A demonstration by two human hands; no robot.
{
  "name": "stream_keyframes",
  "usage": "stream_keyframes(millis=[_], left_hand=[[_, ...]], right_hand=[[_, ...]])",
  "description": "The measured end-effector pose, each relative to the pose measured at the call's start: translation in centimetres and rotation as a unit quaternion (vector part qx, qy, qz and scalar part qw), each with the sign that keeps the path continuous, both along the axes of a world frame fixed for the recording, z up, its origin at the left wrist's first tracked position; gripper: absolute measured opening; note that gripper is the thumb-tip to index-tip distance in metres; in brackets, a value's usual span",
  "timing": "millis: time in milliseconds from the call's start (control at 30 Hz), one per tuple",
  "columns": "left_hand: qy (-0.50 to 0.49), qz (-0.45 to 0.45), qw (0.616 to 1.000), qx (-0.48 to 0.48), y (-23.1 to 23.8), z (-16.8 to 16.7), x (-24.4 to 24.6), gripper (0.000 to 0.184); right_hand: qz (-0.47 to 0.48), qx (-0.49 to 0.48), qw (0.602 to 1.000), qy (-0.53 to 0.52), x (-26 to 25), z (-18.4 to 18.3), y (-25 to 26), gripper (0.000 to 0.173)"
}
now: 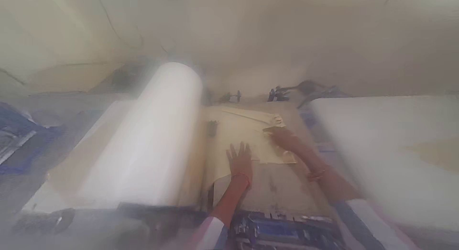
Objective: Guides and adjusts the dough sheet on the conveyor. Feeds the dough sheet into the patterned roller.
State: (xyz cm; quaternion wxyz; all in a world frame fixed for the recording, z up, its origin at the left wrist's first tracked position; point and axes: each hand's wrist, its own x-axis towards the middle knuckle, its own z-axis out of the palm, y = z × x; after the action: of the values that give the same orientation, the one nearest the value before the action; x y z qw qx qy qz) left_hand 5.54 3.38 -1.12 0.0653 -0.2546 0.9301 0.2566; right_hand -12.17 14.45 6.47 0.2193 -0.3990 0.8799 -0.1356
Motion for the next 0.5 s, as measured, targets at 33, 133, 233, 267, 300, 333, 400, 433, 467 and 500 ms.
stream_keyframes(millis=[33, 133, 233, 267, 300, 333, 400, 433, 467, 500], left_hand=[[0.021, 0.001, 0.999, 0.029, 0.4, 0.5, -0.2, 0.050], [0.080, 0.019, 0.991, 0.106, 1.6, 1.3, -0.9, 0.048], [0.127, 0.036, 0.976, 0.175, 2.4, 1.3, -1.4, 0.047], [0.143, 0.033, 0.971, 0.191, 2.8, 1.3, -1.5, 0.047], [0.162, 0.031, 0.965, 0.202, 3.2, 1.4, -1.6, 0.047], [0.181, 0.030, 0.960, 0.214, 3.7, 1.7, -1.7, 0.046], [0.205, 0.033, 0.949, 0.239, 4.7, 2.7, -2.0, 0.046], [0.210, 0.038, 0.942, 0.260, 5.1, 3.3, -2.3, 0.047], [0.209, 0.040, 0.934, 0.285, 5.5, 3.9, -2.6, 0.047], [0.205, 0.037, 0.928, 0.309, 5.7, 4.2, -3.0, 0.048]], right_hand=[[-0.011, -0.024, 1.000, 0.003, 0.0, -0.3, 0.6, 0.041], [-0.082, -0.112, 0.989, 0.056, 0.1, -1.9, 2.9, 0.042], [-0.133, -0.167, 0.973, 0.088, 1.4, -3.5, 4.6, 0.047], [-0.146, -0.157, 0.972, 0.097, 1.9, -3.8, 5.1, 0.053], [-0.169, -0.139, 0.970, 0.105, 2.1, -4.2, 5.5, 0.063], [-0.204, -0.121, 0.965, 0.112, 1.9, -4.7, 5.9, 0.074], [-0.293, -0.092, 0.947, 0.093, 0.5, -6.3, 6.9, 0.097], [-0.331, -0.080, 0.938, 0.070, -0.2, -7.2, 7.3, 0.103], [-0.356, -0.073, 0.930, 0.051, -0.6, -7.8, 7.4, 0.104], [-0.369, -0.075, 0.925, 0.046, -0.6, -8.2, 7.5, 0.101]])
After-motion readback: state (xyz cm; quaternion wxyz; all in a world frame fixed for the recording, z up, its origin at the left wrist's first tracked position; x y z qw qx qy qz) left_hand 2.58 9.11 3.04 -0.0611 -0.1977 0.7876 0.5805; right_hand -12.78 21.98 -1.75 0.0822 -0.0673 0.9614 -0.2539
